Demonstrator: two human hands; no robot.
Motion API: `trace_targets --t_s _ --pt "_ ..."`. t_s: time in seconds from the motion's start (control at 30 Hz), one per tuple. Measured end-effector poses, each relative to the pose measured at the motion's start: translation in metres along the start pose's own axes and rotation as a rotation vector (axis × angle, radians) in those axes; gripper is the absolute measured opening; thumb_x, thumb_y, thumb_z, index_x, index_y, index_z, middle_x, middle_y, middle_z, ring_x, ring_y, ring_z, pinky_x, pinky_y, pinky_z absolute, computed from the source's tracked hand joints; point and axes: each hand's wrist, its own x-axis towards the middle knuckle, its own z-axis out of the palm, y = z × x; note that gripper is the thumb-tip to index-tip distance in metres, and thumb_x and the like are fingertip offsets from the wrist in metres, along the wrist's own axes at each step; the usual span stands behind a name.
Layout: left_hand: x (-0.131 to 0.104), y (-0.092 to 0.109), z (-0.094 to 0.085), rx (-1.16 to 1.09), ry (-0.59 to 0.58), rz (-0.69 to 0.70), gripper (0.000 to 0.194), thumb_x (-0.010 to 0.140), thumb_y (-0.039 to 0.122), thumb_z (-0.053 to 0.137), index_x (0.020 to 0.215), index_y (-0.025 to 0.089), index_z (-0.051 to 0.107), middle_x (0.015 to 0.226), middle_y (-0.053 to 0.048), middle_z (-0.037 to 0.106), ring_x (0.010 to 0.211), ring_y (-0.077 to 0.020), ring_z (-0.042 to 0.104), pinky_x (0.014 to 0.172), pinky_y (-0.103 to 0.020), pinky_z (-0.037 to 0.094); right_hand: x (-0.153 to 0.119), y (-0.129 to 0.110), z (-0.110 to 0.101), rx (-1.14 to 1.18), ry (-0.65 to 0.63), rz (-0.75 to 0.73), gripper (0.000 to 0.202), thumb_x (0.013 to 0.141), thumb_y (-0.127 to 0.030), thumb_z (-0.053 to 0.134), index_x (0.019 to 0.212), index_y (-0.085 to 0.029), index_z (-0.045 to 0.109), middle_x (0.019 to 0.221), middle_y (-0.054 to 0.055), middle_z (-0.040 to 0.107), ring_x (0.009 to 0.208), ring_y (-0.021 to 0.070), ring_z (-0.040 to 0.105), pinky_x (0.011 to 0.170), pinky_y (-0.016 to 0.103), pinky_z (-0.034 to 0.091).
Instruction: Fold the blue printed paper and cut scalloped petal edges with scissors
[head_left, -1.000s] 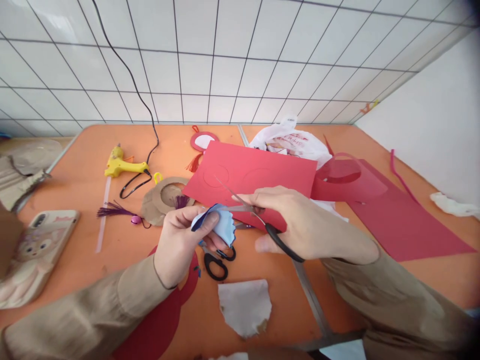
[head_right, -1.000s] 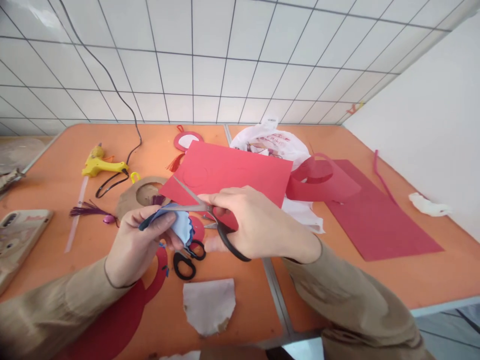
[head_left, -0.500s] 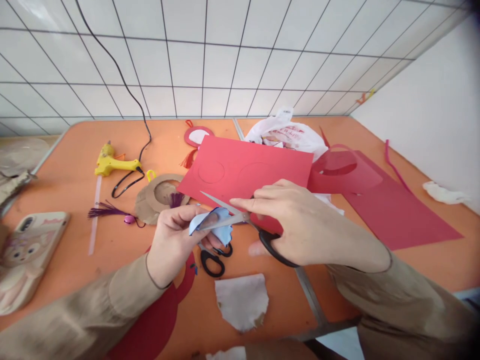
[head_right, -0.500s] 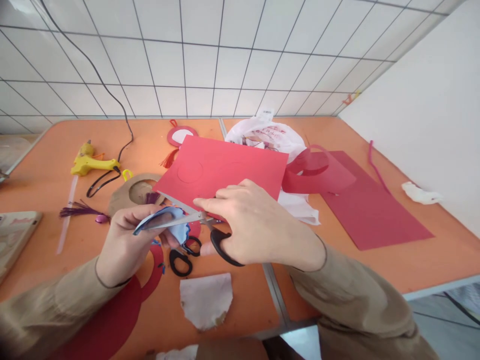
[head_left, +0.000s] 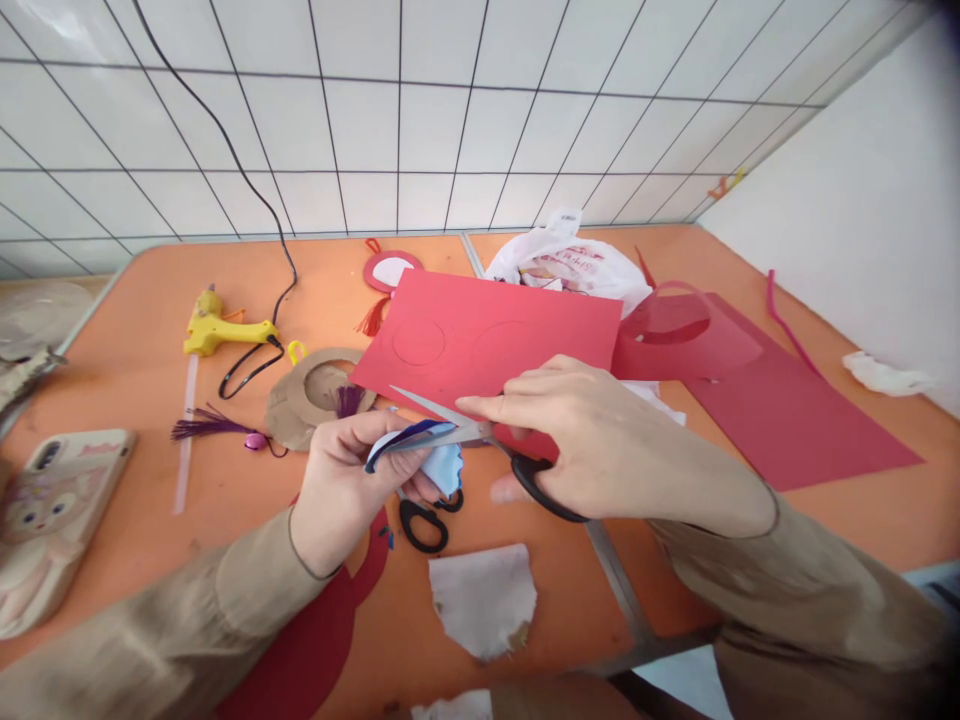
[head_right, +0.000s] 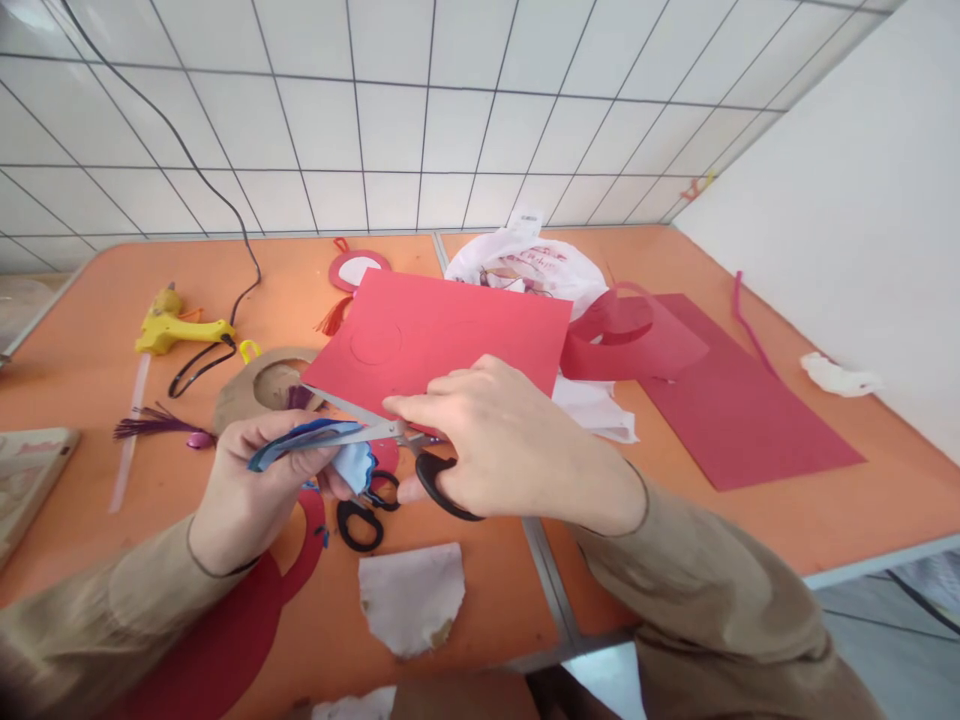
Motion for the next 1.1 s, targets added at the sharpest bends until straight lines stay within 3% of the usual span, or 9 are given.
trace_targets --t_s 0.33,0.83,1.1 --pt "-0.0005 -0.0007 -0.0004 0.056 0.041 0.003 0.025 0.077 0.037 0.076 0.070 0.013 0.073 0.056 -0.006 0.072 0.047 -0.0173 0.067 0.046 -0.024 0.054 -0.0006 -0.0035 -0.0017 0.003 -0.004 0.000 0.025 0.080 -0.035 0.066 0.100 -0.022 0.069 0.071 0.000 0.064 0.067 0.0180 0.058 0.064 0.032 0.030" --pt "-0.0012 0.0015 -0.0001 0.078 0.039 0.002 0.023 0.079 0.036 0.075 0.070 0.015 0.073 0.057 -0.005 0.072 0.048 -0.0159 0.067 0.047 -0.023 0.054 -0.0003 -0.0014 -0.0002 -0.024 0.017 -0.047 0.020 0.081 -0.024 0.058 0.098 -0.022 0.068 0.067 0.001 0.064 0.063 0.0175 0.057 0.060 0.030 0.027" --pt "-0.0001 0.0011 0.0009 0.053 0.059 -0.012 0.019 0.079 0.033 0.075 0.072 0.015 0.074 0.059 -0.004 0.073 0.048 -0.0160 0.068 0.047 -0.023 0.055 0.0005 -0.0015 0.0008 -0.018 0.018 -0.050 0.018 0.082 -0.028 0.061 0.098 -0.023 0.069 0.064 -0.002 0.062 0.060 0.0163 0.056 0.061 0.030 0.027"
